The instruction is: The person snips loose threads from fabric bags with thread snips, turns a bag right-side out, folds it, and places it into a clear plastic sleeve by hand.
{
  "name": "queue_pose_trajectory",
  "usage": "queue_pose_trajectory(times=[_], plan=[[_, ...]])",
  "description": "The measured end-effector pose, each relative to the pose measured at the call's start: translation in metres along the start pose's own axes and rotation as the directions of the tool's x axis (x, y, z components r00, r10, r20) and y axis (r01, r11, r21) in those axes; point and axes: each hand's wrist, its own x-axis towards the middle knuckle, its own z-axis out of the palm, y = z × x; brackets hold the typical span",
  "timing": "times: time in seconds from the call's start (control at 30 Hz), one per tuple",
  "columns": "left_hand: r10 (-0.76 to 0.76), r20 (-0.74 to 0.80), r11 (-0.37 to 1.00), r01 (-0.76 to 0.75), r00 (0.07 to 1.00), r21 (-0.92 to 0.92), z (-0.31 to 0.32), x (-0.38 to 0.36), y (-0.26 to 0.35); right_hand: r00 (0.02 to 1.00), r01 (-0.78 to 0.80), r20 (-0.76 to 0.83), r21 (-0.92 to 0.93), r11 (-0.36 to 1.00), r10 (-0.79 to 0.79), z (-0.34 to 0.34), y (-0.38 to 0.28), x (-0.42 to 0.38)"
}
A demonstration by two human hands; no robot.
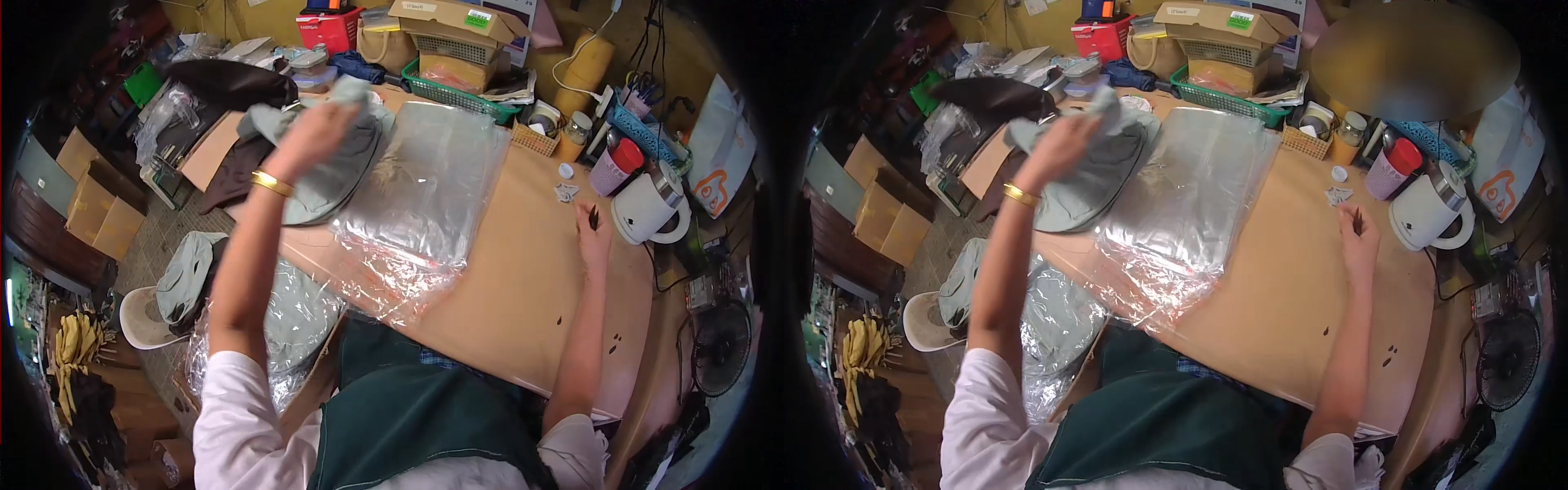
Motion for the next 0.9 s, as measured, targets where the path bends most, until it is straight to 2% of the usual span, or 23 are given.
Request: queue_pose_trajectory(times=[0.03, 0.07, 0.1, 0.13, 0.17, 0.2, 0.27, 0.3, 0.33, 0.37, 0.4, 0.43, 0.47, 0.5, 0.53, 0.6, 0.67, 0.7, 0.73, 0.8, 0.83, 0.87, 0.9], plan=[[0.364, -0.025, 0.926, -0.359, 0.931, 0.117, 0.027, -0.014, 0.023, 0.998, -0.038, 0.043, 0.080, 0.996, 0.034, 0.006, -0.044, -0.013], [0.243, 0.164, 0.952, -0.267, 0.956, 0.150, 0.039, -0.037, 0.071, 0.994, 0.070, 0.080, 0.092, 0.993, -0.077, 0.013, -0.081, -0.028], [0.269, 0.227, 0.936, -0.310, 0.936, 0.167, 0.065, -0.061, 0.106, 0.975, 0.181, 0.110, 0.109, 0.977, -0.193, 0.022, -0.109, -0.038], [0.452, 0.255, 0.864, -0.490, 0.855, 0.112, 0.110, -0.081, 0.119, 0.958, 0.189, 0.200, 0.109, 0.976, -0.208, 0.032, -0.124, -0.046], [0.605, 0.155, 0.791, -0.612, 0.781, 0.000, 0.151, -0.107, 0.131, 0.933, 0.196, 0.286, 0.107, 0.975, -0.219, 0.035, -0.131, -0.050], [0.508, 0.342, 0.861, -0.475, 0.791, -0.179, 0.152, -0.130, 0.154, 0.938, 0.192, 0.275, 0.099, 0.976, -0.212, 0.038, -0.119, -0.050], [0.530, 0.308, 0.821, -0.569, 0.790, 0.045, 0.161, -0.149, 0.151, 0.936, 0.235, 0.328, -0.313, 0.920, -0.127, 0.054, -0.066, -0.052], [0.509, 0.307, 0.805, -0.571, 0.804, 0.160, 0.155, -0.153, 0.138, 0.942, 0.222, 0.316, -0.323, 0.920, -0.116, 0.053, -0.038, -0.062], [0.383, 0.469, 0.797, -0.541, 0.796, 0.268, 0.155, -0.157, 0.111, 0.933, 0.287, 0.347, -0.561, 0.776, -0.093, 0.045, -0.006, -0.075], [0.281, 0.581, 0.829, -0.498, 0.764, 0.254, 0.145, -0.165, 0.083, 0.925, 0.340, 0.374, -0.748, 0.569, -0.062, 0.032, 0.013, -0.085], [0.343, 0.596, 0.842, -0.519, 0.726, 0.147, 0.121, -0.169, 0.056, 0.930, 0.329, 0.364, -0.753, 0.569, -0.056, 0.018, 0.020, -0.091], [0.320, 0.636, 0.788, -0.570, 0.702, 0.233, 0.090, -0.171, 0.034, 0.919, 0.344, 0.389, -0.720, 0.602, -0.059, 0.003, 0.026, -0.094], [-0.004, 0.613, 0.920, -0.237, 0.790, 0.312, 0.060, -0.173, 0.034, 0.906, 0.362, 0.419, -0.684, 0.633, -0.064, -0.009, 0.029, -0.094], [-0.278, 0.451, 0.869, 0.022, 0.848, 0.495, 0.045, -0.180, 0.002, 0.906, 0.355, 0.420, -0.687, 0.635, -0.052, -0.020, 0.026, -0.096], [-0.098, 0.274, 0.868, -0.053, 0.957, 0.495, 0.025, -0.192, -0.022, 0.884, 0.355, 0.467, -0.658, 0.664, -0.009, -0.031, 0.017, -0.096], [-0.123, 0.004, 0.904, 0.110, 0.992, 0.413, -0.007, -0.196, -0.016, 0.862, 0.345, 0.506, -0.637, 0.690, 0.036, -0.047, 0.019, -0.088], [-0.230, -0.138, 0.958, 0.249, 0.963, 0.144, -0.013, -0.192, 0.008, 0.765, 0.208, 0.635, -0.406, 0.890, 0.111, -0.057, 0.025, -0.063], [-0.067, -0.169, 0.984, 0.093, 0.983, 0.154, -0.006, -0.188, 0.014, 0.740, 0.269, 0.654, -0.504, 0.821, 0.159, -0.056, 0.020, -0.047], [-0.020, -0.138, 0.994, 0.035, 0.990, 0.104, 0.003, -0.181, 0.026, 0.714, 0.331, 0.667, -0.588, 0.738, 0.211, -0.053, 0.012, -0.031], [0.210, -0.110, 0.966, -0.224, 0.972, -0.131, 0.053, -0.165, 0.042, 0.804, 0.259, 0.585, -0.502, 0.825, 0.103, -0.024, -0.023, -0.013], [0.253, -0.081, 0.930, -0.266, 0.964, -0.254, 0.074, -0.162, 0.084, 0.859, 0.241, 0.510, -0.496, 0.834, 0.056, -0.003, -0.030, -0.004], [0.364, -0.095, 0.905, -0.376, 0.926, -0.197, 0.108, -0.160, 0.102, 0.905, 0.225, 0.426, -0.489, 0.843, 0.005, 0.018, -0.034, 0.000], [0.422, -0.005, 0.897, -0.418, 0.907, -0.145, 0.132, -0.161, 0.123, 0.953, 0.192, 0.299, -0.440, 0.877, -0.058, 0.044, -0.029, -0.007]])
